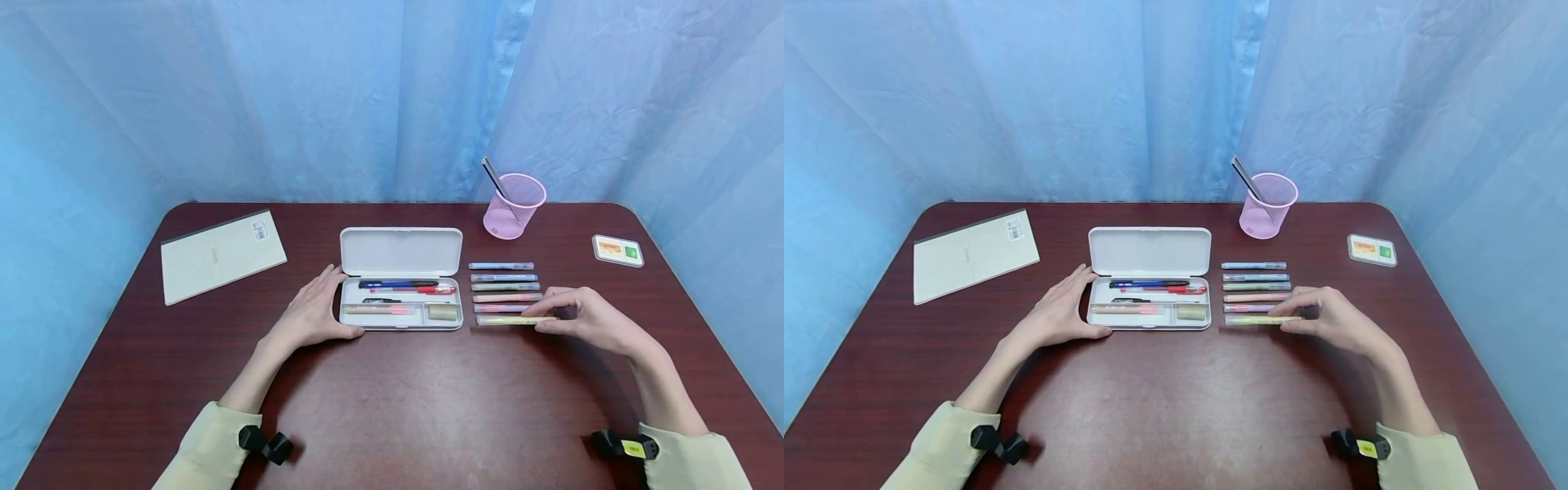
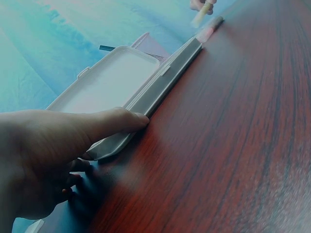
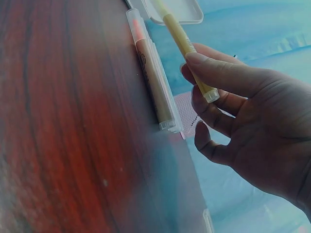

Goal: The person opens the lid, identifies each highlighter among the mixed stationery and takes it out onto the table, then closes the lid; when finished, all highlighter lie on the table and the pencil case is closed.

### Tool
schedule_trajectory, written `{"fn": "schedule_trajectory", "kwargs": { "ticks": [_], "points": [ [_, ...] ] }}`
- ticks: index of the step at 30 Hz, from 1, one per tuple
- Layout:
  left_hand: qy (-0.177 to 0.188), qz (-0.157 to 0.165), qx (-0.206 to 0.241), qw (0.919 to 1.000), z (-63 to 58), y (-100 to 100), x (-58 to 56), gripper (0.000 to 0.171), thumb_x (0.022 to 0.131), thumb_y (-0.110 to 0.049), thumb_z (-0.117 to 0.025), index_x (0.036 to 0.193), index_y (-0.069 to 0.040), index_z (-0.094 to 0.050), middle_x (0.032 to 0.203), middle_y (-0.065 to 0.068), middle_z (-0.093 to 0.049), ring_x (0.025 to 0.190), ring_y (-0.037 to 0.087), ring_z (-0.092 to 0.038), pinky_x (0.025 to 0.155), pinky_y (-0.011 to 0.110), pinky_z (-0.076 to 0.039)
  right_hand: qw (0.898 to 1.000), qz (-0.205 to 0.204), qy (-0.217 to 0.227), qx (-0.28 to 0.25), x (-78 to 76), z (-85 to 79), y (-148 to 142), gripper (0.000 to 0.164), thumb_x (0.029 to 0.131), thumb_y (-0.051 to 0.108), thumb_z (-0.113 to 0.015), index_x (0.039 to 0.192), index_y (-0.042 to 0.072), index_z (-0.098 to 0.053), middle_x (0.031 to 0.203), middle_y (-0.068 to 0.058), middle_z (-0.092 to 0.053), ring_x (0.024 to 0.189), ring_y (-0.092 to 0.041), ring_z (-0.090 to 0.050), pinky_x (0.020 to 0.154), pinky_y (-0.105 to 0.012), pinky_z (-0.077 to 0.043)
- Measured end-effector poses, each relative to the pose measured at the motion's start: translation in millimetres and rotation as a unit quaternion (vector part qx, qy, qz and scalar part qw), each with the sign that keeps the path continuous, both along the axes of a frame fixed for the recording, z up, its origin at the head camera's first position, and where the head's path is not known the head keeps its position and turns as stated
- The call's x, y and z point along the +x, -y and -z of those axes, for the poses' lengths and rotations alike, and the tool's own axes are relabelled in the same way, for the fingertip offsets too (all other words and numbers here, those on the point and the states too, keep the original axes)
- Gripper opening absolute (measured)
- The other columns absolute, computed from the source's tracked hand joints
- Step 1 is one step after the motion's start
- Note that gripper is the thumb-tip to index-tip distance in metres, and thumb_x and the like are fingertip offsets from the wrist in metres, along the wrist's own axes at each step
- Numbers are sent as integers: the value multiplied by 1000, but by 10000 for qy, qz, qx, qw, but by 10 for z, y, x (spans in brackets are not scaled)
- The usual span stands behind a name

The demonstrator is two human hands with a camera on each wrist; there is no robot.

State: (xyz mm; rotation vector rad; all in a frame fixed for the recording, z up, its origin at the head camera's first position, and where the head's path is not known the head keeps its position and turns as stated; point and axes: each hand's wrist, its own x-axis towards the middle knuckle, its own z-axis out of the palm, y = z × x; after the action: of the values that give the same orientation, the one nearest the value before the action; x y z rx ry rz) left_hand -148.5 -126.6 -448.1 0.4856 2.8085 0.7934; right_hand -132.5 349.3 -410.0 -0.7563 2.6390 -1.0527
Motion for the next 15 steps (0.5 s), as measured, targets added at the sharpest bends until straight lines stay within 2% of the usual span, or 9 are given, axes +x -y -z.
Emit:
{"fn": "schedule_trajectory", "kwargs": {
  "ticks": [4,15],
  "points": [
    [8,-6,-8,10000,-3,0,3,99,71,-52,-85,148,-6,-45,168,13,-33,160,33,-23,126,60,-28,10000,-21,-3,60,-6,22,-10,26,87,13,-81,110,24,-80,100,8,-74,87,-3,-60,71,-19,-47],
    [43,-20,-5,10000,9,-1,-8,100,70,-52,-85,149,-6,-45,169,13,-32,161,33,-22,127,59,-27,9992,25,-62,397,-16,65,1,26,85,13,-83,107,27,-81,102,10,-75,88,1,-61,72,-16,-47]
  ]
}}
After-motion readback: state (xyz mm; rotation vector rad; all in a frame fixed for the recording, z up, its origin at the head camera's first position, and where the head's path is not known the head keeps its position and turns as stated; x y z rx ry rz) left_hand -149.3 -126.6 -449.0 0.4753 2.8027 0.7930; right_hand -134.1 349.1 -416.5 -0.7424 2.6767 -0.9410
